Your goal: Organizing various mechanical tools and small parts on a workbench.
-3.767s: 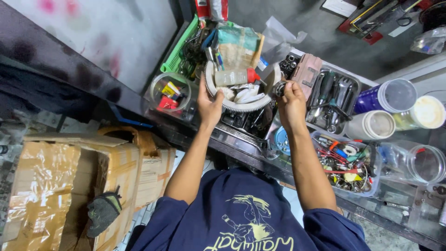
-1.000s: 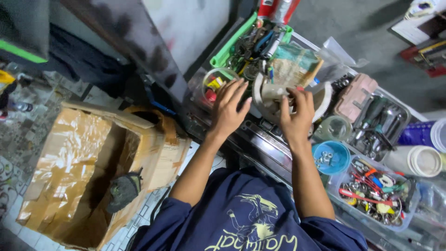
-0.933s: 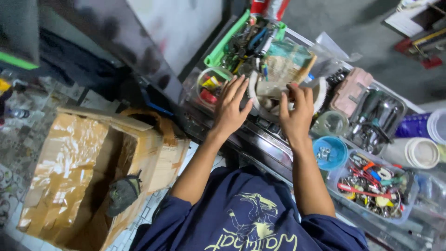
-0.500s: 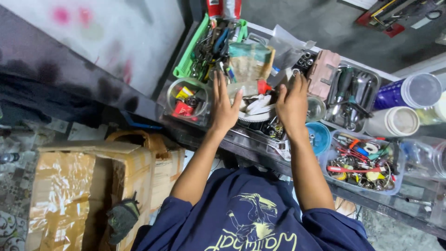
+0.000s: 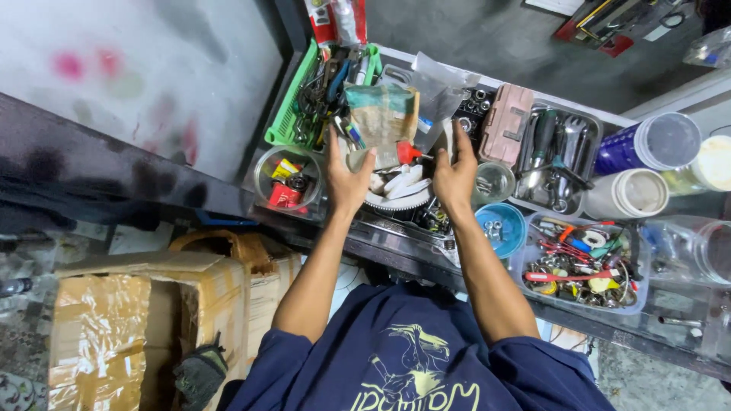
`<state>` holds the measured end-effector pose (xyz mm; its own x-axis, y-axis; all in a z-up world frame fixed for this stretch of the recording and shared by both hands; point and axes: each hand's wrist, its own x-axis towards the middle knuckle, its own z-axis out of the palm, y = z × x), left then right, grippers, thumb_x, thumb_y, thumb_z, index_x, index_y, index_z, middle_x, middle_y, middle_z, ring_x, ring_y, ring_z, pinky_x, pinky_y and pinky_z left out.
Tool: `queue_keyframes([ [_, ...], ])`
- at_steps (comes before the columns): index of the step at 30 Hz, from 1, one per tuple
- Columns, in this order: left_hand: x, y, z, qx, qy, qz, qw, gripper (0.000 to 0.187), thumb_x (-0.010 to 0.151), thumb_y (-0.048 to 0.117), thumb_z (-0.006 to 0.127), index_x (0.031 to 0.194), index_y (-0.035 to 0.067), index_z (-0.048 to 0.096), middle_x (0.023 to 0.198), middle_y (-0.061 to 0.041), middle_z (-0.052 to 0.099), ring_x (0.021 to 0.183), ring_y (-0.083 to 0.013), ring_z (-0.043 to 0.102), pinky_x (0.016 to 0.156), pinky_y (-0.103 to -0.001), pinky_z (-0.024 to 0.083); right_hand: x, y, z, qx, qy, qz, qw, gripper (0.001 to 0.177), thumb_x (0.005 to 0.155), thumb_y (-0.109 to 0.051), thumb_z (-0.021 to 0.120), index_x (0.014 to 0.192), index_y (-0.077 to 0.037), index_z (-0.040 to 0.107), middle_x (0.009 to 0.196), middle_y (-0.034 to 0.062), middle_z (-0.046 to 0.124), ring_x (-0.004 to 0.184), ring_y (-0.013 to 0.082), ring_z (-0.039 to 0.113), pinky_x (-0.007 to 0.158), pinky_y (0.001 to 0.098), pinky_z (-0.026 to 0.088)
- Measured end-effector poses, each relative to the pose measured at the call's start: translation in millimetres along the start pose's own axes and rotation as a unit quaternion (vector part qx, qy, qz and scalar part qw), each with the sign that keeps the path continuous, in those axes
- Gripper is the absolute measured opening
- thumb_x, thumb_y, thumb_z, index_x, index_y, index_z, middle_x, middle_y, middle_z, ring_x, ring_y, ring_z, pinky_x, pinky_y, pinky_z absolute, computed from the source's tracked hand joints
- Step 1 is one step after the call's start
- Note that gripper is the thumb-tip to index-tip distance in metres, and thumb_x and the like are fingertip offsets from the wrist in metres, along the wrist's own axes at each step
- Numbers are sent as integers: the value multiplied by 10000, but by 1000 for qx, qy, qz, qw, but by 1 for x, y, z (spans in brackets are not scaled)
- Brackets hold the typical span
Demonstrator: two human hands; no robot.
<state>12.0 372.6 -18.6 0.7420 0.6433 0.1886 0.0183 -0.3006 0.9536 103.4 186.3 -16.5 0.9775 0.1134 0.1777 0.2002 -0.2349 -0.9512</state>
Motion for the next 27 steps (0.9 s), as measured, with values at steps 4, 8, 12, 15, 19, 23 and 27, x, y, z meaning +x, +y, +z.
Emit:
queue_keyframes([
  [4,-4,20,-5,-32,-6,18,999,956,890,244,804,1608,-58,250,1621,-290,388,1529,-362,398,1256,-389,308,-1,-22,-11,-3,17,-31,999,559,983,72,554,1532,16,469,1562,201,529,1445,278,515,1209,350,372],
  [8,-8,55,-4,-15,-13,83,996,881,954,197,780,1616,-69,264,1677,-294,335,1575,-370,339,1298,-402,259,-3,-50,-37,36,29,-10,999,564,966,61,547,1524,30,466,1534,191,551,1383,244,560,1169,321,412],
  [12,-23,91,14,-19,-53,107,993,868,950,186,763,1610,-71,262,1668,-279,339,1570,-343,349,1294,-390,274,-14,-68,-81,61,52,6,997,576,961,67,527,1531,34,456,1542,190,543,1383,227,554,1167,312,407],
  [15,-43,109,39,-53,-92,106,989,844,959,160,736,1618,-71,263,1685,-270,340,1580,-338,352,1305,-390,262,-27,-67,-124,23,88,-10,996,562,966,75,550,1521,43,472,1528,189,569,1389,228,565,1179,318,400],
  [19,-83,144,75,-104,-149,88,979,824,976,148,695,1633,-64,245,1697,-260,354,1584,-335,367,1303,-380,273,-46,-82,-190,15,127,20,992,552,969,63,559,1514,39,479,1499,168,596,1344,203,594,1137,300,432],
  [23,-126,176,121,-98,-185,120,970,822,978,114,668,1642,-69,218,1707,-272,312,1601,-343,318,1313,-383,236,-64,-77,-266,34,163,56,984,566,954,64,558,1514,24,487,1464,146,623,1254,174,625,1072,278,469],
  [27,-173,218,172,-157,-243,78,954,869,946,155,651,1644,-53,177,1639,-252,399,1484,-317,459,1247,-364,354,-86,-55,-350,12,185,25,982,537,989,69,577,1517,33,491,1459,153,626,1278,173,620,1108,283,466],
])
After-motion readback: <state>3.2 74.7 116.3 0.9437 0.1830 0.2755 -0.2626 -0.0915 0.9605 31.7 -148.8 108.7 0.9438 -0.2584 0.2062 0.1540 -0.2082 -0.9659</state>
